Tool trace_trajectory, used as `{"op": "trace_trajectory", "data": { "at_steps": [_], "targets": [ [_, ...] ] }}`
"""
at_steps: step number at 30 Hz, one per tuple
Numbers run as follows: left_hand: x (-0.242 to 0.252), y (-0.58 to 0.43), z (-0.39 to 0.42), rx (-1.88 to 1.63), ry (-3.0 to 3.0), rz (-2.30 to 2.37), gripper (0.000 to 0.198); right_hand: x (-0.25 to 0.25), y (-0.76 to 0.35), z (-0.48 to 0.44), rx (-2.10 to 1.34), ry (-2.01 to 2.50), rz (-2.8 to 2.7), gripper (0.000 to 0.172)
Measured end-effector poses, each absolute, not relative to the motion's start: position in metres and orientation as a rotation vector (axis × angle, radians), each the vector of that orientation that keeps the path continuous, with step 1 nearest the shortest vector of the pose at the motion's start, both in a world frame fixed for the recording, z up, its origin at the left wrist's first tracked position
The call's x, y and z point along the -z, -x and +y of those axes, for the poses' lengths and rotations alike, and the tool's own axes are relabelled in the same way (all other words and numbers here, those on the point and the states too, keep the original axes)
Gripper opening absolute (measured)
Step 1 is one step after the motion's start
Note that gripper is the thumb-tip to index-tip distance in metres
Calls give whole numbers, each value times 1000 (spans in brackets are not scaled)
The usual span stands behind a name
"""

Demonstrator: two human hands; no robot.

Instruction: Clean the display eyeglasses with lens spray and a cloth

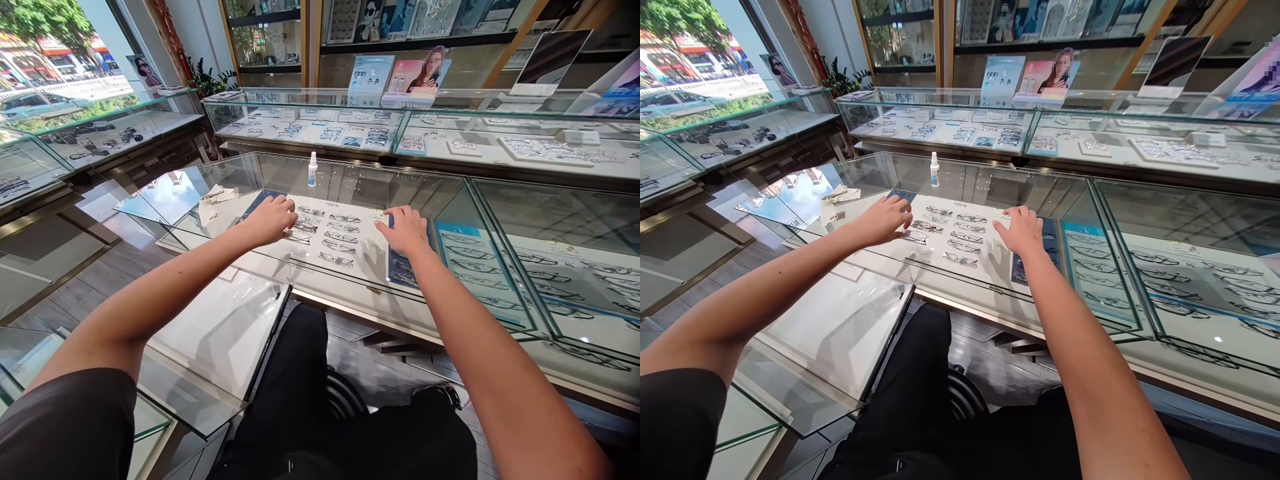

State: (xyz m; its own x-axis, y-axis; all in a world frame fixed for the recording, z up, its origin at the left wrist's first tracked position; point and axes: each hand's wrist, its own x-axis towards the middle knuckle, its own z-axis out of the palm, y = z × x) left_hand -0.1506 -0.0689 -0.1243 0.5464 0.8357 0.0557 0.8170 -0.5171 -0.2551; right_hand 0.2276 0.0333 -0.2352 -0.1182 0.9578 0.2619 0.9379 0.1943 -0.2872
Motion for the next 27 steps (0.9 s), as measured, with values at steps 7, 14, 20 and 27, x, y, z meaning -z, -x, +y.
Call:
{"op": "trace_trajectory", "data": {
  "at_steps": [7, 14, 20, 27],
  "targets": [
    [104, 140, -139, -394, 3220, -1625, 7, 234, -227, 31, -74, 1784, -2105, 53],
    [186, 158, -162, -1044, 3312, -1858, 8, 239, -230, 34, -60, 1769, -2093, 59],
    [245, 208, -105, -907, 3056, -1966, 9, 237, -229, 31, -53, 1784, -2087, 58],
    [272, 244, -35, -406, 3029, -1768, 15, 233, -228, 23, -36, 1786, -2088, 56]
  ]
}}
